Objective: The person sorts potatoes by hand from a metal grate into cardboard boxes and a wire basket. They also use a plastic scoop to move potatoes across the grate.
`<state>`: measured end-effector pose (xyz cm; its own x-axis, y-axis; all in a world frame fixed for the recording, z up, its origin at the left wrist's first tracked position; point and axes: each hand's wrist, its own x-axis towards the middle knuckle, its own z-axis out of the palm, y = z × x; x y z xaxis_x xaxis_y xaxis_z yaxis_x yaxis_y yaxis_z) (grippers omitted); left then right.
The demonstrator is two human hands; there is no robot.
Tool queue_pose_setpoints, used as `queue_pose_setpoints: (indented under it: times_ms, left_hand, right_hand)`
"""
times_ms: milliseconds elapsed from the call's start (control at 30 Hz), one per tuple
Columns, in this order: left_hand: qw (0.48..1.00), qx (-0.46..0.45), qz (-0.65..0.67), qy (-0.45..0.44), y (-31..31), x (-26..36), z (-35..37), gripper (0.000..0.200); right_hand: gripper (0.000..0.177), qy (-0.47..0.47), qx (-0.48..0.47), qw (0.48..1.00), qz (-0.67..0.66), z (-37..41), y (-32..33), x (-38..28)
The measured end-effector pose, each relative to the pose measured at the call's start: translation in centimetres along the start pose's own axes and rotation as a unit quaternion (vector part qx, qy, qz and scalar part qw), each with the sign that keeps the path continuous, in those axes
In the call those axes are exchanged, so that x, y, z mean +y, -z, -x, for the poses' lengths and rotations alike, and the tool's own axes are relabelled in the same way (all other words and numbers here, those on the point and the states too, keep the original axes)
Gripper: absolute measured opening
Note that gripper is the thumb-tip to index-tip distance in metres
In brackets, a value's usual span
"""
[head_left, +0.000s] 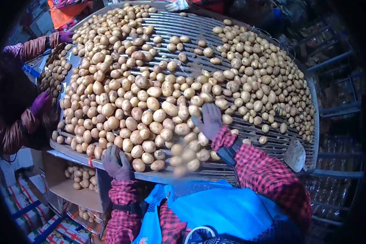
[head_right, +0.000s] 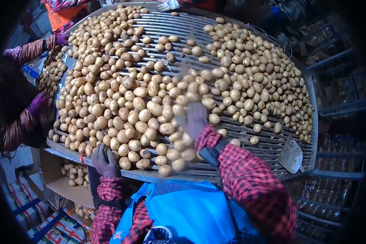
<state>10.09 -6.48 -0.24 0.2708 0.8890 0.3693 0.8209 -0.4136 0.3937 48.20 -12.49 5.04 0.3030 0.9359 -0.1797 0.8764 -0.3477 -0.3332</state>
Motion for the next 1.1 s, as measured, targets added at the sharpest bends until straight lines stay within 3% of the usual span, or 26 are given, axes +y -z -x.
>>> queue_pose_setpoints:
  times_ms: [67,133,267,333,367,400,467,533,567,600,700,733,767,867,933,967,1033,1100]
  left_hand:
    - [1.0,-0.003,-0.006,0.014,0.3,0.1,0.6,0.036]
    - [0.999,0.004,-0.028,0.021,0.2,0.6,0.1,0.036]
    - [0.999,-0.017,-0.016,0.038,0.2,0.4,0.3,0.038]
    - [0.999,-0.006,-0.02,0.03,0.3,0.0,-0.1,0.038]
    - [0.999,-0.004,-0.016,0.029,0.3,0.1,0.4,0.038]
    - [1.0,0.0,-0.008,0.026,0.0,0.2,0.6,0.038]
    - [1.0,-0.006,0.014,0.02,-0.1,-0.3,0.7,0.039]
    - [1.0,-0.001,0.015,0.008,-0.5,-1.0,1.1,0.038]
    - [1.0,0.001,0.018,0.012,-0.6,-0.7,1.1,0.038]
    - [1.0,0.002,0.015,0.019,-0.3,-0.4,1.0,0.038]
    - [1.0,-0.003,0.003,0.03,0.0,0.0,0.8,0.037]
    - [0.999,-0.004,-0.002,0.036,0.0,0.1,0.7,0.036]
    - [0.999,-0.003,-0.003,0.035,0.0,0.2,0.5,0.036]
    - [0.998,-0.005,0.022,0.055,0.3,0.7,0.6,0.035]
    - [0.999,-0.005,0.016,0.048,0.2,0.5,0.4,0.034]
    - [0.998,-0.006,0.015,0.052,0.2,0.6,0.4,0.033]
    - [0.998,-0.002,0.023,0.055,0.1,0.5,0.6,0.033]
    - [0.999,0.0,0.024,0.049,-0.1,0.3,0.6,0.034]
  right_hand:
    - [0.075,0.077,0.087,0.992,0.047,-2.9,-2.2,-0.9]
    - [0.072,0.102,0.136,0.985,-0.028,-6.5,-2.0,-4.1]
    - [0.085,0.083,0.044,0.99,0.11,-15.4,-0.8,-8.0]
    - [0.084,0.134,-0.037,0.99,0.027,-17.3,1.6,-9.2]
    - [0.083,0.188,0.033,0.974,-0.12,-18.3,0.6,-8.7]
    - [0.083,0.197,-0.025,0.961,-0.192,-19.0,0.4,-7.1]
    - [0.077,0.205,0.089,0.965,-0.138,-17.9,1.9,-2.1]
    - [0.057,0.229,0.267,0.932,-0.087,-14.6,4.9,5.7]
    - [0.05,0.119,0.336,0.933,-0.048,-10.9,7.3,8.1]
    - [0.045,0.059,0.394,0.915,0.063,-9.8,7.3,15.5]
    - [0.075,-0.227,0.3,0.9,0.221,-0.2,7.8,33.2]
    - [0.077,-0.322,0.293,0.876,0.206,1.9,6.5,34.3]
    - [0.075,-0.411,0.221,0.87,0.16,0.8,4.9,37.5]
    - [0.073,-0.434,0.248,0.865,0.041,0.5,5.3,28.7]
    - [0.072,-0.356,0.233,0.904,-0.037,-1.4,4.5,26.9]
    - [0.071,-0.271,0.191,0.94,-0.081,-2.1,4.2,25.7]
    - [0.073,-0.18,0.17,0.968,0.04,-3.5,1.1,24.1]
    - [0.082,-0.198,0.215,0.954,0.068,-4.3,-0.3,18.0]
